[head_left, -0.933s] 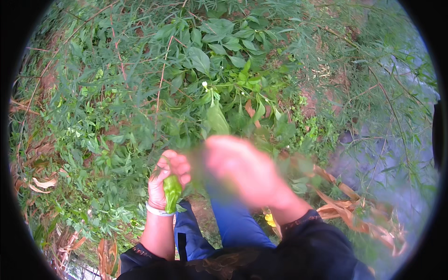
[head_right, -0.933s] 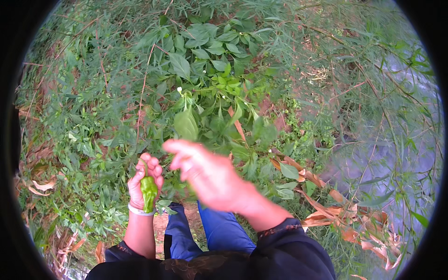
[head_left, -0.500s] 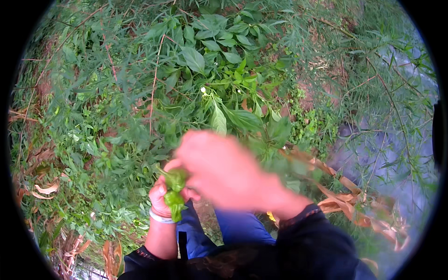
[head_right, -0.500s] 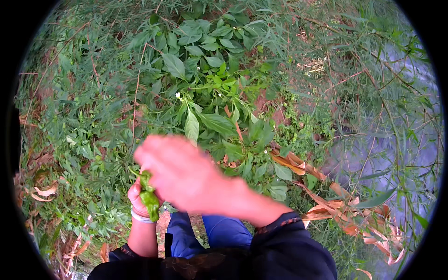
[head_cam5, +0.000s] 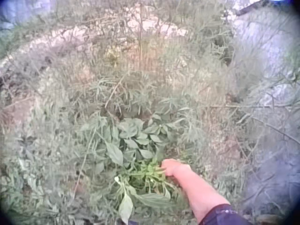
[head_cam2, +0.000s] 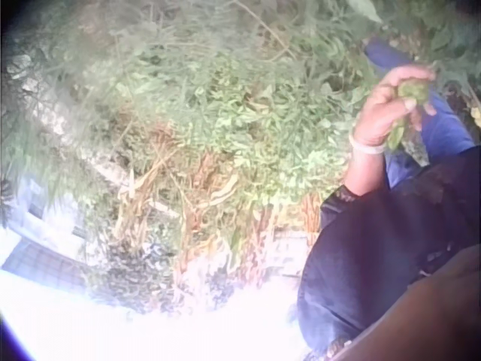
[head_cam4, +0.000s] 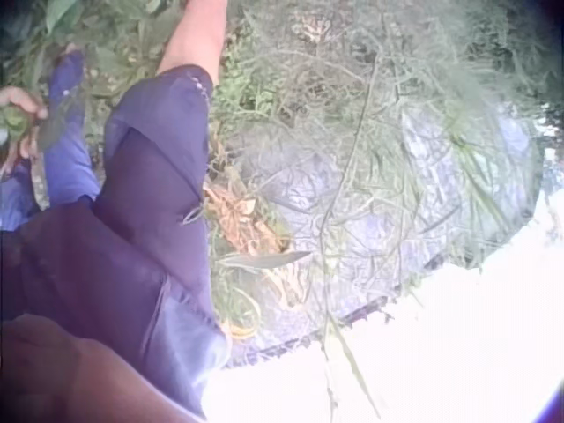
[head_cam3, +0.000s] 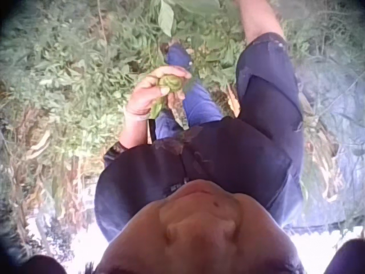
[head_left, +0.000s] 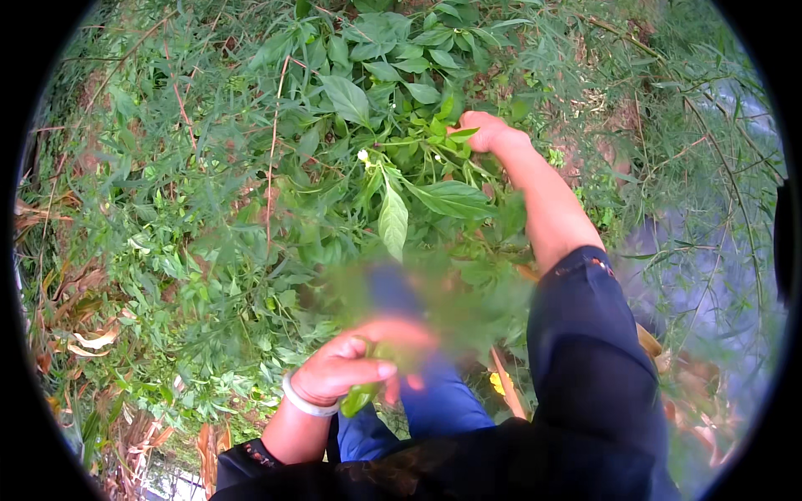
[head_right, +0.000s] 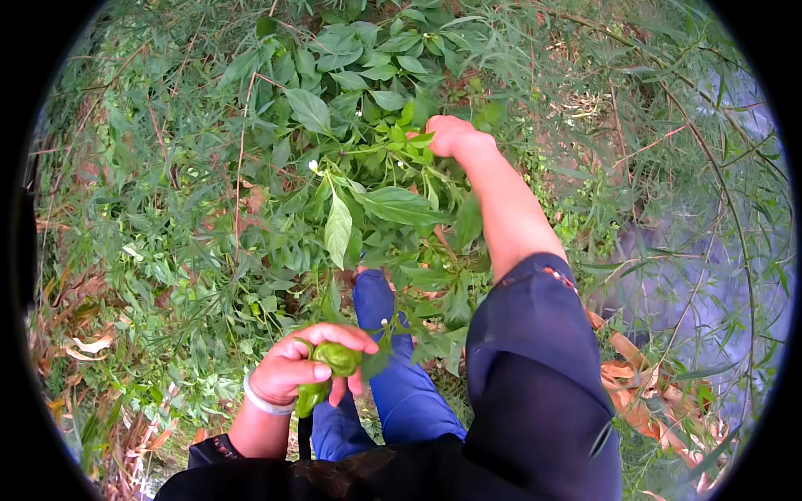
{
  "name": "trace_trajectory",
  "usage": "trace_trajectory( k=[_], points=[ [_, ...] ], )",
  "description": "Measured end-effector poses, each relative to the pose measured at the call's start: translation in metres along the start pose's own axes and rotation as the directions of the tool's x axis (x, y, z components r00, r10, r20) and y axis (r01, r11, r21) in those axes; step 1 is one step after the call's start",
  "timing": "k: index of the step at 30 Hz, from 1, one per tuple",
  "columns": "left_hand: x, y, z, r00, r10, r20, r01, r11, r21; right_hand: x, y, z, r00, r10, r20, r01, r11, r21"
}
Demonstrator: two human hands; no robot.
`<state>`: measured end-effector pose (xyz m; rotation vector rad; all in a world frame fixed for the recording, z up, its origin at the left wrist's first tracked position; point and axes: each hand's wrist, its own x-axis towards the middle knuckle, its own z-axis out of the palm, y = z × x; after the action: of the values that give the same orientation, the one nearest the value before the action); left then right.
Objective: The person harvests peppers by hand, pulling individual peppers from the plants and carrying them in one hand.
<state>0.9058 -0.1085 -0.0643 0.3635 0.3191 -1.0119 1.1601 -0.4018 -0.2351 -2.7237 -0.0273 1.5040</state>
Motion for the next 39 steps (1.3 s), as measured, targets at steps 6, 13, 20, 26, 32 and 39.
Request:
trace_trajectory(
  k=[6, 13, 20, 26, 32, 39],
  points=[
    [0.026, 0.027, 0.028, 0.991, 0.006, 0.133, -0.025, 0.990, 0.139, -0.087, -0.007, 0.047, 0.921, -0.340, -0.193, 0.383, 0.880, 0.280],
    [0.072, 0.053, 0.045, 0.991, 0.115, 0.071, -0.135, 0.871, 0.472, -0.182, -0.098, 0.129, 0.667, -0.563, -0.487, 0.675, 0.734, 0.075],
    [0.095, 0.043, -0.016, 0.927, -0.090, -0.363, 0.259, 0.856, 0.448, -0.191, -0.147, 0.202, 0.573, -0.526, -0.629, 0.757, 0.633, 0.160],
    [0.081, 0.051, -0.058, 0.840, -0.209, -0.501, 0.525, 0.551, 0.649, -0.224, -0.169, 0.175, 0.843, -0.527, -0.112, 0.538, 0.828, 0.155],
    [0.067, 0.051, -0.061, 0.892, -0.134, -0.432, 0.452, 0.225, 0.863, -0.250, -0.161, 0.194, 0.662, -0.578, -0.477, 0.710, 0.687, 0.153],
    [0.038, 0.038, -0.071, 0.878, 0.026, -0.478, 0.479, -0.063, 0.876, -0.288, -0.061, 0.099, 0.600, -0.796, -0.076, 0.551, 0.343, 0.760]
  ],
)
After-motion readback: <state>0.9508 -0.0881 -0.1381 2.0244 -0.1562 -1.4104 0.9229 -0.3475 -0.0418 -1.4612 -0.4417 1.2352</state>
